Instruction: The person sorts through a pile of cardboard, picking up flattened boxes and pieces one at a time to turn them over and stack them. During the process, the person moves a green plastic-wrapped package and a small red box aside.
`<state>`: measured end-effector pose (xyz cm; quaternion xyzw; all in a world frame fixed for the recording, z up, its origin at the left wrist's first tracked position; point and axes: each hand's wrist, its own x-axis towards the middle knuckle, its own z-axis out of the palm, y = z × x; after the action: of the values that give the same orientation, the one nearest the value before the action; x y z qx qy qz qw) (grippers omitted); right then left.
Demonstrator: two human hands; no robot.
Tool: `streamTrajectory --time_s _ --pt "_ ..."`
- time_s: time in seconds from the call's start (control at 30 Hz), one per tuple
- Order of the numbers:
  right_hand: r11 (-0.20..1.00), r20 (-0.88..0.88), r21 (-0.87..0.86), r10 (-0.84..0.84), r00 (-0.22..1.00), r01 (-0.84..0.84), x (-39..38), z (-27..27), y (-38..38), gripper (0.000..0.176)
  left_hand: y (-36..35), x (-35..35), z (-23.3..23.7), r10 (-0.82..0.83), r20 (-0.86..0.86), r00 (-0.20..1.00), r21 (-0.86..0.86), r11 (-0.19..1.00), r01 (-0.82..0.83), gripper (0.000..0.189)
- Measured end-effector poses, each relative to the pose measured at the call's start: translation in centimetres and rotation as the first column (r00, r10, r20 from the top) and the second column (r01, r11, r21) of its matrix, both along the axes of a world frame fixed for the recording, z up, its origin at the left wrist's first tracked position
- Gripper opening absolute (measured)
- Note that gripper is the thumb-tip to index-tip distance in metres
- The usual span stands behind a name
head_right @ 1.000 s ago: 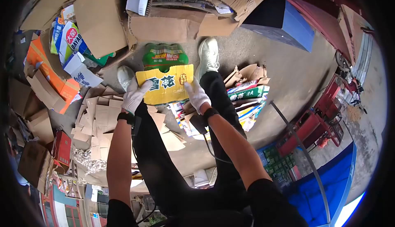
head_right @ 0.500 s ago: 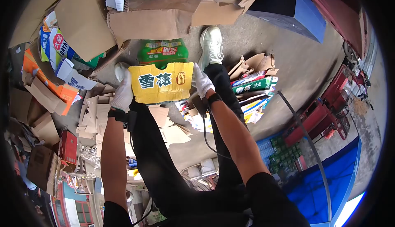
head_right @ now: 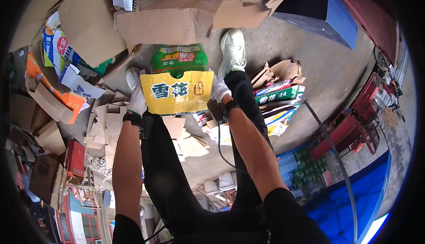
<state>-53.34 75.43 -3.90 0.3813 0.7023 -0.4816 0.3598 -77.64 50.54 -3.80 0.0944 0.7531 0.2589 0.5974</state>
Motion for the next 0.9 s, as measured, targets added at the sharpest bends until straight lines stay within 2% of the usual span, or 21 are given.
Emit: streamTrajectory --time_s 0.03,0.07,0.1,0.2,0.23,0.27,0.3,0.33,0.37,0.43,0.47,0.5,0.57,0.63,0.67,0.7,0.73,0.77,0.8,0.83,0.9 --pt "0.995 0.094 -0.086 0.063 0.994 -0.055 -0.4 0.7 0.3 0.048 0.2 0.1 0.8 0.031 0.107 0.994 -0.071 0.997 -0.024 0.056" --pt "0.947 -0.021 0.031 0.322 0.947 -0.321 0.8 -0.3 -0.2 0.046 0.4 0.3 2.1 -0.193 -0.135 0.972 -0.017 0.981 0.193 0.056" --pt "0.967 -0.155 0.123 0.239 0.959 -0.221 2.2 -1.0 -0.9 0.047 0.2 1.2 1.1 0.484 0.241 0.841 -0.069 0.873 -0.482 0.055" --pt "0.97 -0.292 0.184 0.208 0.934 -0.159 4.4 -1.5 -0.9 0.049 1.0 0.9 4.7 0.628 0.286 0.724 -0.121 0.773 -0.622 0.052" --pt "0.928 -0.265 0.241 0.344 0.901 -0.283 4.5 -0.6 -0.9 0.047 -0.1 1.0 5.4 0.296 0.097 0.95 -0.022 0.955 -0.296 0.045" --pt "0.866 -0.234 0.296 0.476 0.848 -0.404 4.4 0.2 -0.6 0.045 -1.0 1.2 6.3 -0.083 -0.125 0.989 -0.003 0.996 0.084 0.039" --pt "0.859 -0.251 0.315 0.486 0.837 -0.404 3.8 0.9 -0.6 0.045 -0.8 0.6 8.0 -0.073 -0.152 0.986 0.005 0.997 0.075 0.039" --pt "1.0 -0.431 0.024 0.014 0.902 -0.004 3.8 2.8 -1.2 0.042 -0.2 0.6 10.5 0.049 -0.058 0.997 0.073 0.996 -0.045 0.036" --pt "0.878 -0.443 -0.321 -0.471 0.763 0.355 3.9 5.1 -1.6 0.041 0.1 0.8 13.2 0.164 0.046 0.985 0.132 0.977 -0.168 0.034" --pt "0.767 -0.363 -0.458 -0.622 0.693 0.449 1.8 11.0 -1.8 0.042 -1.2 1.6 17.0 0.059 -0.233 0.971 0.255 0.967 0.002 0.034" --pt "0.961 -0.58 -0.172 -0.277 0.766 0.217 0.9 14.2 -1.3 0.042 -2.5 2.6 18.0 0.077 -0.204 0.976 0.237 0.971 -0.027 0.034" --pt "0.983 -0.669 0.184 0.13 0.732 -0.007 -0.6 17.9 -0.3 0.044 -3.6 3.4 19.1 0.1 -0.182 0.978 0.224 0.973 -0.058 0.034" --pt "0.991 -0.431 0.125 0.099 0.897 -0.05 -7.4 30.1 1.6 0.048 -4.8 4.1 24.5 0.502 0.282 0.817 0.125 0.826 -0.55 0.038" --pt "0.903 -0.508 0.267 0.428 0.747 -0.336 -8.3 35.2 2.8 0.05 -3.6 4.2 31.6 0.842 0.415 0.345 -0.043 0.397 -0.917 0.039" --pt "0.911 -0.37 0.174 0.413 0.832 -0.374 -9.2 37.6 3.0 0.052 -3.7 3.7 33.5 0.861 0.443 0.25 -0.071 0.312 -0.947 0.038" --pt "0.952 -0.467 -0.114 0.2 0.861 -0.283 -8.6 36.4 3.6 0.081 -4.0 4.2 35.3 0.867 0.477 0.143 -0.111 0.221 -0.969 0.038" --pt "0.807 -0.396 0.013 0.547 0.738 -0.591 -9.4 38.0 4.5 0.094 -4.4 6.3 37.1 0.877 0.47 0.104 -0.06 0.149 -0.987 0.038" --pt "0.623 -0.476 0.305 0.755 0.451 -0.721 -8.0 37.0 4.8 0.101 -5.0 7.7 37.7 0.845 0.505 0.175 0.067 0.164 -0.984 0.04" --pt "0.681 -0.506 0.139 0.673 0.539 -0.719 -10.6 39.9 5.0 0.103 -6.3 8.5 37.2 0.818 0.512 0.263 0.206 0.181 -0.962 0.042" --pt "0.684 -0.611 0.267 0.665 0.429 -0.679 -11.3 41.0 5.5 0.099 -7.9 11.0 33.9 0.85 0.192 0.491 0.398 0.39 -0.83 0.047" --pt "0.574 -0.633 0.218 0.699 0.333 -0.789 -14.9 44.7 6.2 0.106 -3.5 7.2 50.5 0.827 0.558 -0.07 0.031 -0.106 -0.994 0.055"
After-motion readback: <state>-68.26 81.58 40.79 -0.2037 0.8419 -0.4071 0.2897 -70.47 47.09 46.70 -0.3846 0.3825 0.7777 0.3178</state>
